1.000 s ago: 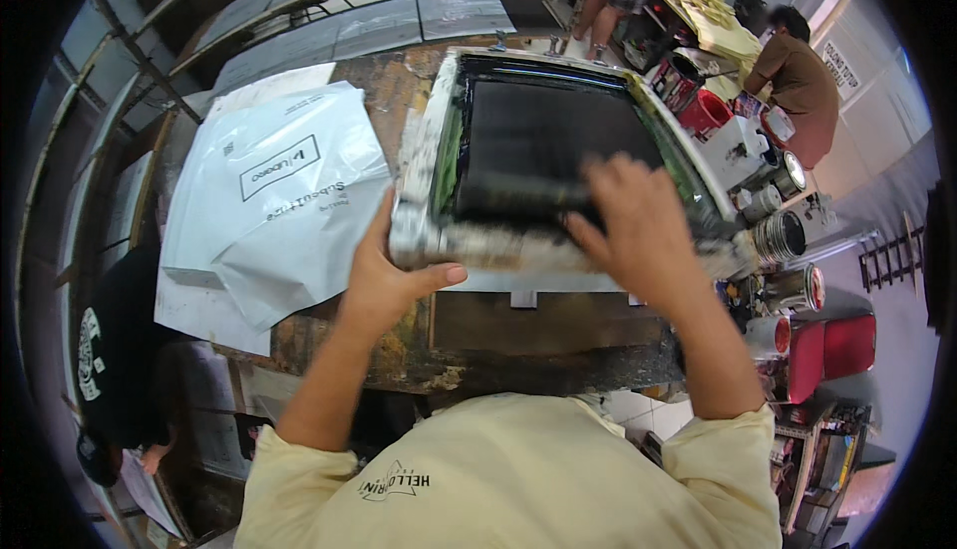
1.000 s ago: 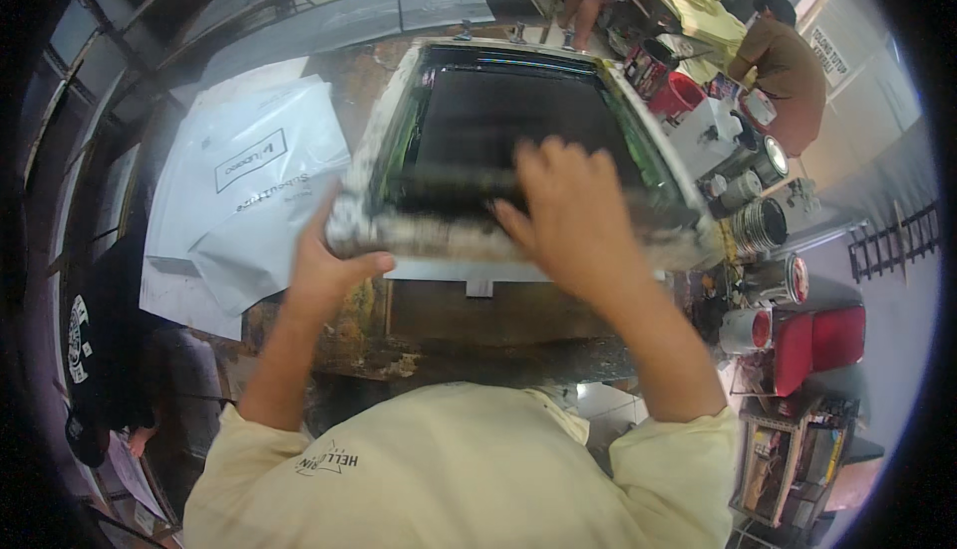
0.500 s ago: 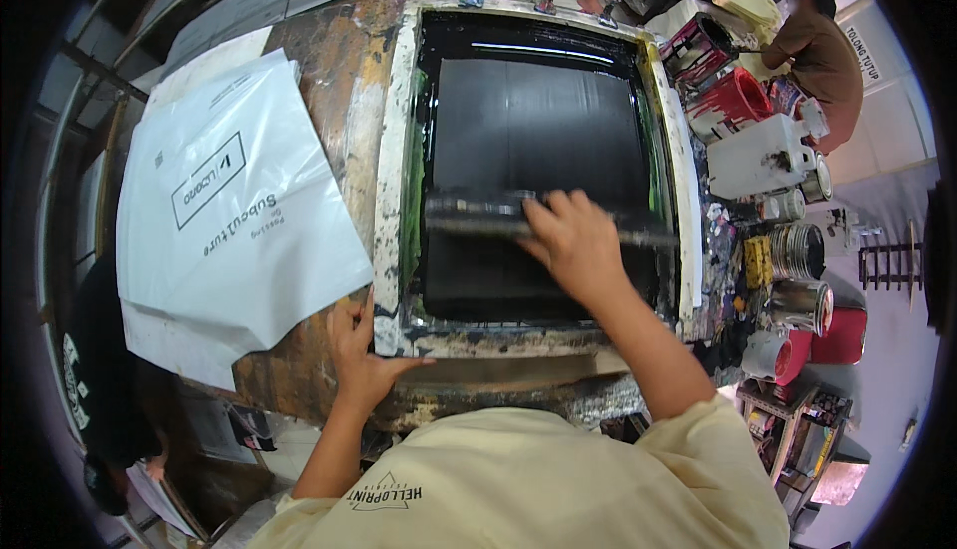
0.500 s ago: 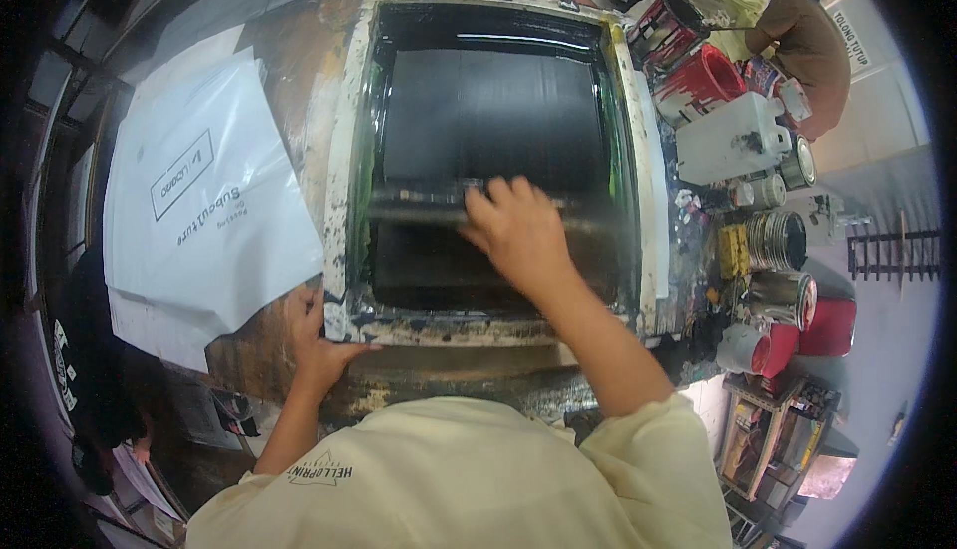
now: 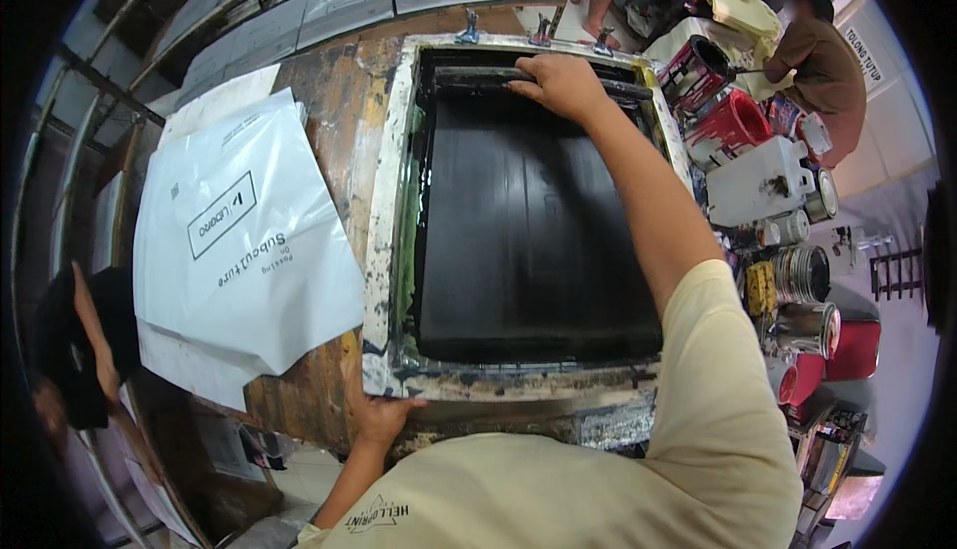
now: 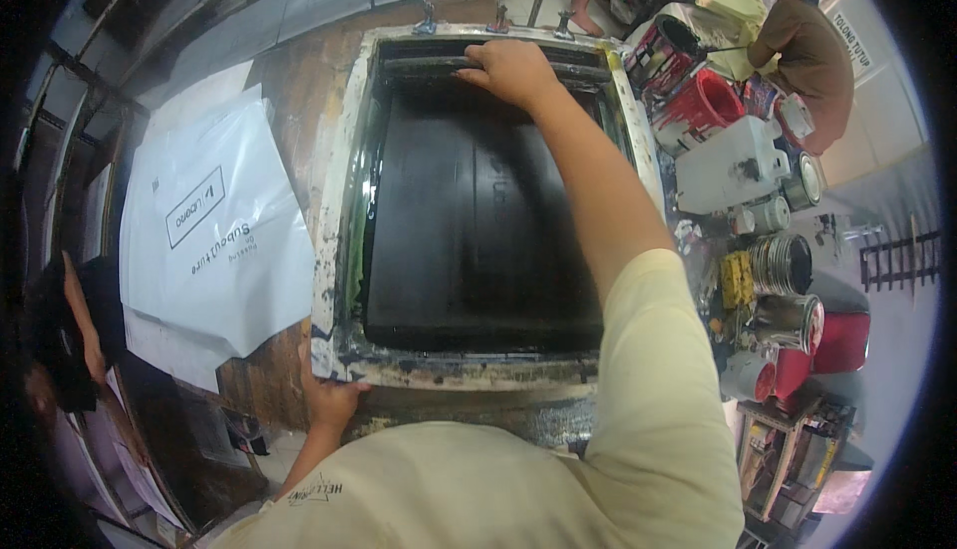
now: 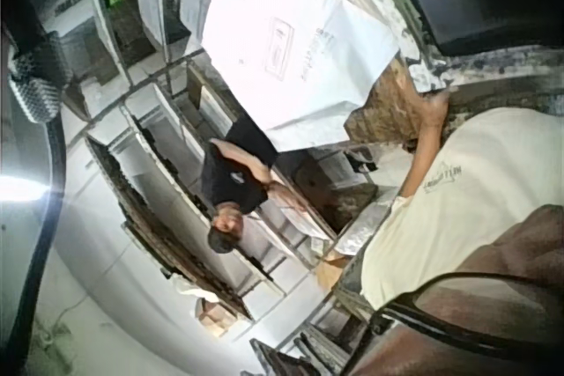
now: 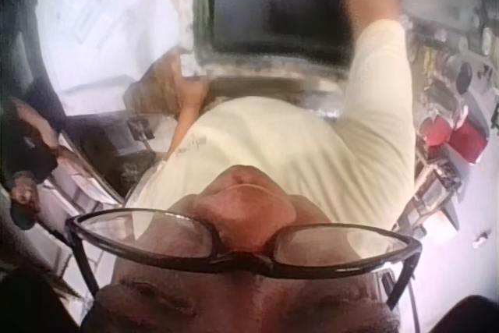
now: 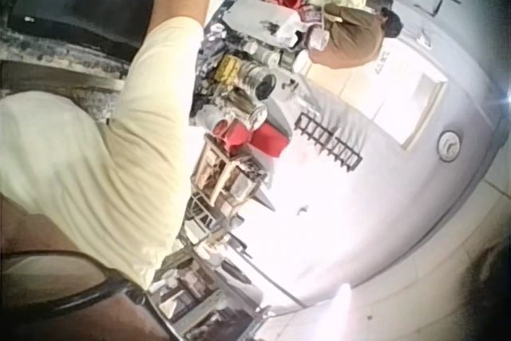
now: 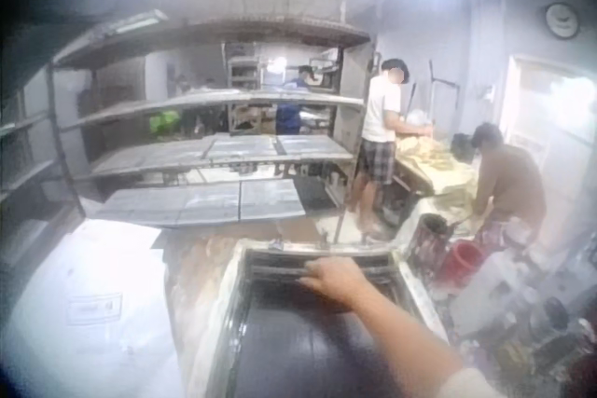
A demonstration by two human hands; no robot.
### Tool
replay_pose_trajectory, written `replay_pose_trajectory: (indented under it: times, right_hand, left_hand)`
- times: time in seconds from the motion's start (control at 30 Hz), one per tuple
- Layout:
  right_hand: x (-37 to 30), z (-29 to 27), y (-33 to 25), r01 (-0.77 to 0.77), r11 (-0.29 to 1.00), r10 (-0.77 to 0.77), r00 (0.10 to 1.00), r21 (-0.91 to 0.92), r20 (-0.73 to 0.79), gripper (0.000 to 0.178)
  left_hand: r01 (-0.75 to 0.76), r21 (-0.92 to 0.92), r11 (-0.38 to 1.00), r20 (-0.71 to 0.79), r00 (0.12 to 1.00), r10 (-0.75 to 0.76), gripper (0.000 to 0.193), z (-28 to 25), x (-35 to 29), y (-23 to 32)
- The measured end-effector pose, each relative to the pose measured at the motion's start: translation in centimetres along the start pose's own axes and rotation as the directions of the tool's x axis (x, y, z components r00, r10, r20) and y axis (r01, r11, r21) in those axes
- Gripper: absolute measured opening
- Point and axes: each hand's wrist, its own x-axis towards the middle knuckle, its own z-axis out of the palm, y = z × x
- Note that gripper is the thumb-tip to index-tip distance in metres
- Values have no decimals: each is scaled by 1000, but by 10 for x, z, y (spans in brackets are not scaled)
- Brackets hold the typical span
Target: The person performs screen printing on white plastic mailers by positioning each bag on a flat surface, lowering a silk-screen frame, and spreading ink across the mesh using a squeegee.
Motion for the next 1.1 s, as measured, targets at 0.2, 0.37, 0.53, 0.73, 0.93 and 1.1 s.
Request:
replay_pose_trajectory:
  times: [0.2,0.37,0.53,0.73,0.93,1.1]
  right_hand:
    - [-98,-12,-74,-44,998,45,998,41,-46,36]
    - [-222,-65,-186,-83,996,83,996,32,20,36]
    - [-263,-160,-244,-74,990,64,994,123,89,38]
    - [-210,-226,-237,-76,981,-13,890,-177,-456,31]
    - [-168,-258,-221,-77,980,-22,874,-182,-486,32]
    - [-147,-290,-207,-10,984,-77,882,-181,-465,41]
  left_hand:
    - [-28,79,996,80,997,22,93,-1,5,2]
    - [-61,-12,998,75,995,61,86,3,9,-2]
    - [-72,-313,947,-11,997,72,86,5,22,60]
    - [-312,-354,882,-129,950,284,98,9,68,152]
    - [-333,793,510,308,942,136,117,43,7,74]
    - [-296,724,624,460,880,-116,118,50,8,78]
